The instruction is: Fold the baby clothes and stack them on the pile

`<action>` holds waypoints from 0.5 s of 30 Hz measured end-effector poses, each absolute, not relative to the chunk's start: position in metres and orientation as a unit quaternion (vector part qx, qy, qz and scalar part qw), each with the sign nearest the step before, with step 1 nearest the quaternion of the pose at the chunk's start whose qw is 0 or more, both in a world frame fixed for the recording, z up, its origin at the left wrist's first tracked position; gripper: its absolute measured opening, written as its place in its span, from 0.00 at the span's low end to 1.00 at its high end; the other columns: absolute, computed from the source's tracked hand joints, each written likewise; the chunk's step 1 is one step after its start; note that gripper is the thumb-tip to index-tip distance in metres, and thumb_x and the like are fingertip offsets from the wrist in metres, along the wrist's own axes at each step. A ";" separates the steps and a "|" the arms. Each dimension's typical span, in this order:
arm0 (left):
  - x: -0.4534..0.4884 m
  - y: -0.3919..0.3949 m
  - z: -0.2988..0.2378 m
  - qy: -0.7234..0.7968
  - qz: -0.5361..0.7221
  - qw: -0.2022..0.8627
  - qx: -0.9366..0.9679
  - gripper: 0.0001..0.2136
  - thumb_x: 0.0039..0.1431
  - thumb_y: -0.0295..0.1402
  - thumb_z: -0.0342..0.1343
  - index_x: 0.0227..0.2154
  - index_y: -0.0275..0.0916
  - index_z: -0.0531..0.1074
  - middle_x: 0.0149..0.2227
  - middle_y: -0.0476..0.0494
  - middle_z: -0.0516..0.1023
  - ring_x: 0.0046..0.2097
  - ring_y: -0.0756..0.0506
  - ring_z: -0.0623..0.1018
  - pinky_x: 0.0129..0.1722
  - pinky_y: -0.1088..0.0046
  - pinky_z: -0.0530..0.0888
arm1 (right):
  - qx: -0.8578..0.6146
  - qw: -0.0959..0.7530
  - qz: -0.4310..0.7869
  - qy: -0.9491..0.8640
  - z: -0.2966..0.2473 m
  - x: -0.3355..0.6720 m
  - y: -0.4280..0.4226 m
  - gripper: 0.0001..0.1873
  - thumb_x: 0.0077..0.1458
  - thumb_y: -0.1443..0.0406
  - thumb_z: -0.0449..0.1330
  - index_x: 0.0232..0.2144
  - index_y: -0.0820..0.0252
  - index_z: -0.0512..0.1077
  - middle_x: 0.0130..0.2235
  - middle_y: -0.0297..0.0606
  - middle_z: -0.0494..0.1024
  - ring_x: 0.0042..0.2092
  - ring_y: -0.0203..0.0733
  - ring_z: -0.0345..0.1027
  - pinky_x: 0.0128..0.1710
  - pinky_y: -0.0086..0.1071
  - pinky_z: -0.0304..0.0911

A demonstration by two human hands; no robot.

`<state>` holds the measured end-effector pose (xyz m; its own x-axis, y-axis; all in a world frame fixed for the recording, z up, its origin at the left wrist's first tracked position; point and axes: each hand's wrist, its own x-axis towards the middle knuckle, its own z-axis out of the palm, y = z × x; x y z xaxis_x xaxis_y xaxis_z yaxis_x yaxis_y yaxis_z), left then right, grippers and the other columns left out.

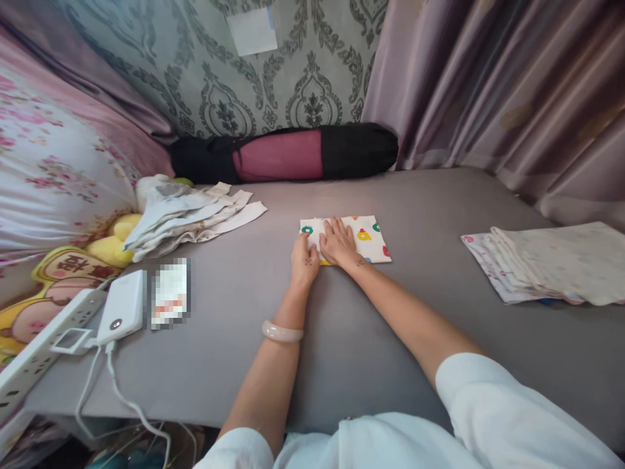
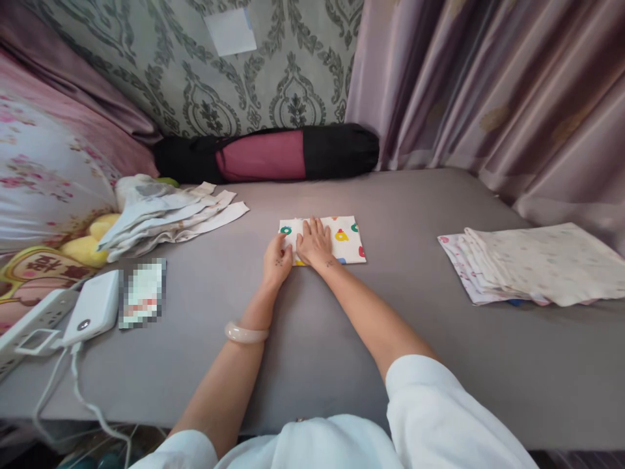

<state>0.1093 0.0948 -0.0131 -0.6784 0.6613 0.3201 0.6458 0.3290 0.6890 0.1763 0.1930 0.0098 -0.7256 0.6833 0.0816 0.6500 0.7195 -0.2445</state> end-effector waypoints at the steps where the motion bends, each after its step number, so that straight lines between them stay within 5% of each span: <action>1: 0.108 0.094 -0.012 0.815 0.442 0.020 0.376 0.18 0.60 0.27 0.46 0.53 0.34 0.66 0.54 0.34 0.73 0.56 0.42 0.72 0.57 0.61 0.70 | -0.362 0.076 0.102 -0.924 0.008 0.175 0.193 0.31 0.65 0.59 0.39 0.65 0.68 0.53 0.69 0.48 0.49 0.69 0.50 0.38 0.66 0.49 0.35; 15: 0.088 0.091 -0.009 0.686 0.718 0.095 0.071 0.09 0.53 0.27 0.49 0.36 0.35 0.70 0.36 0.42 0.77 0.40 0.47 0.79 0.45 0.67 0.75 | -0.347 0.093 0.099 -0.928 0.015 0.156 0.181 0.31 0.65 0.60 0.39 0.65 0.70 0.54 0.69 0.49 0.49 0.69 0.49 0.37 0.66 0.51 0.31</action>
